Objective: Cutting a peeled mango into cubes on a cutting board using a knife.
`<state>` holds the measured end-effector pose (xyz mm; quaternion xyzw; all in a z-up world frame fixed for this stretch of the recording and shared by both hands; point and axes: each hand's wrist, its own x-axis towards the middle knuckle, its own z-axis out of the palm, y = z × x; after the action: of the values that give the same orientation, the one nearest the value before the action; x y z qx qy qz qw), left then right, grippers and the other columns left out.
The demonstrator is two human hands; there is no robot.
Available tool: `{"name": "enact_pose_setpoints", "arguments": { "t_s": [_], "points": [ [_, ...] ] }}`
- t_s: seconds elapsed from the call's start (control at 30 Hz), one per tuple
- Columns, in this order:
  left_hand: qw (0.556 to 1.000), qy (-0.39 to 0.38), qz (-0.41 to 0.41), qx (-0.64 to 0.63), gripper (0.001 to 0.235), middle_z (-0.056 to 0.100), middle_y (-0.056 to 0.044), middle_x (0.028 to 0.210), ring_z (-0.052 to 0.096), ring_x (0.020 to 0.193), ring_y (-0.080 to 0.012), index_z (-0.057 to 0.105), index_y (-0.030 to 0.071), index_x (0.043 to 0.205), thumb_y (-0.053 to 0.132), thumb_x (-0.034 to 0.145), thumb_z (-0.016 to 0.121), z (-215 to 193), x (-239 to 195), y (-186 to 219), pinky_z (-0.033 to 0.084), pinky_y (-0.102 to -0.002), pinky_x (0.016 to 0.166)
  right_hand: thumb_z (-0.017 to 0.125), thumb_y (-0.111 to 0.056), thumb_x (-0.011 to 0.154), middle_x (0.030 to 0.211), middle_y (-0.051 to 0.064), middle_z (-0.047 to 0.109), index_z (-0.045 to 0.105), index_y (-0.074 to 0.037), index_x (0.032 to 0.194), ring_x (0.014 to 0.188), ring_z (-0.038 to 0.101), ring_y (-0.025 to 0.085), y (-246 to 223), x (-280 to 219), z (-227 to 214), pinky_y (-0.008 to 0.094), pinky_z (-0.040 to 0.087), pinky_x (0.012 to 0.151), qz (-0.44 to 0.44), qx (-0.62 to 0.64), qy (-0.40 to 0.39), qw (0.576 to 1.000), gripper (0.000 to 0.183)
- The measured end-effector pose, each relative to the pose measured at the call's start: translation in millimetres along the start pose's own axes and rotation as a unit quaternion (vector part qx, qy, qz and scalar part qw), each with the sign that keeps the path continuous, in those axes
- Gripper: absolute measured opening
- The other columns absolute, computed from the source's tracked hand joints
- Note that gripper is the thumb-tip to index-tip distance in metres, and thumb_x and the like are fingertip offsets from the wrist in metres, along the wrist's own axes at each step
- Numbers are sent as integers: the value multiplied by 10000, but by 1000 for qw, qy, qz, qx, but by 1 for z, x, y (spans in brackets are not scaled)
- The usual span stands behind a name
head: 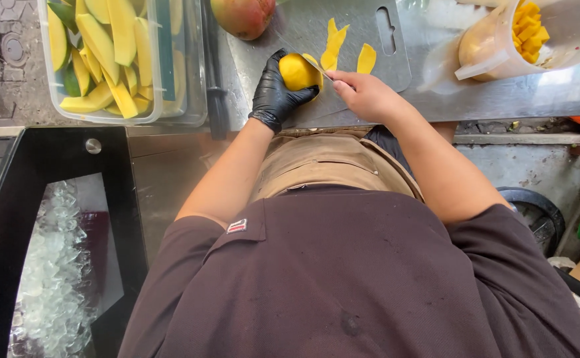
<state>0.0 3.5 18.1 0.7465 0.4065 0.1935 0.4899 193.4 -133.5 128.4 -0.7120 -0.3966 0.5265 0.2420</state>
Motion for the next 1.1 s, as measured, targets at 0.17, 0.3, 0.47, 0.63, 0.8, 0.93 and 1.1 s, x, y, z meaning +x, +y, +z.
{"name": "enact_pose_setpoints", "arguments": {
  "t_s": [0.17, 0.3, 0.47, 0.63, 0.8, 0.93, 1.1],
  "points": [
    [998, -10, 8, -57, 1022, 619, -124, 1324, 655, 1201, -226, 323, 76, 1455, 260, 690, 975, 7, 2, -12, 579, -361, 1018, 523, -317, 1078, 796, -8, 582, 590, -207, 1478, 670, 510, 70, 38, 28, 10, 273, 466, 622, -92, 18, 25, 995, 420],
    [999, -1, 15, -49, 1046, 605, -129, 1328, 638, 1208, -235, 329, 80, 1458, 244, 676, 1004, 7, 2, -15, 568, -368, 1026, 443, -368, 1060, 699, -17, 498, 541, -294, 1496, 520, 405, 90, 41, 27, 5, 271, 397, 470, 56, 121, -37, 990, 453],
    [999, 1, 5, -36, 1081, 602, -126, 1323, 636, 1200, -231, 310, 80, 1469, 230, 658, 1010, 7, 1, -9, 567, -361, 1024, 426, -417, 1062, 661, -49, 407, 520, -352, 1501, 490, 319, 54, 47, 15, 5, 226, 317, 453, 100, 268, -96, 953, 453],
    [996, -6, 11, -87, 1047, 605, -133, 1332, 640, 1212, -230, 302, 74, 1477, 199, 697, 988, 10, 1, -16, 577, -363, 1031, 405, -447, 1081, 669, -51, 426, 555, -272, 1339, 486, 330, 45, 63, 30, 16, 223, 316, 446, 106, 324, -112, 933, 346],
    [994, 19, 9, -103, 1005, 639, -125, 1301, 660, 1187, -224, 316, 84, 1468, 172, 720, 982, 10, -2, -10, 591, -357, 1017, 415, -470, 1072, 685, -62, 443, 565, -291, 1255, 490, 332, 27, 64, 27, 23, 208, 319, 445, 111, 351, -109, 923, 296],
    [994, 29, 20, -99, 1000, 614, -125, 1297, 644, 1176, -234, 345, 93, 1434, 154, 676, 994, 9, 4, -20, 592, -358, 1001, 402, -479, 1074, 686, -55, 452, 552, -286, 1230, 487, 336, 30, 60, 0, 23, 205, 325, 442, 140, 300, -107, 938, 290],
    [992, 95, 30, -73, 947, 643, -115, 1299, 664, 1174, -234, 395, 85, 1422, 200, 709, 1007, -1, 9, -40, 593, -377, 1024, 417, -373, 1052, 649, -54, 441, 537, -436, 1326, 480, 372, 42, 79, -21, 36, 212, 337, 431, 71, 308, -101, 943, 306]
  ]
}}
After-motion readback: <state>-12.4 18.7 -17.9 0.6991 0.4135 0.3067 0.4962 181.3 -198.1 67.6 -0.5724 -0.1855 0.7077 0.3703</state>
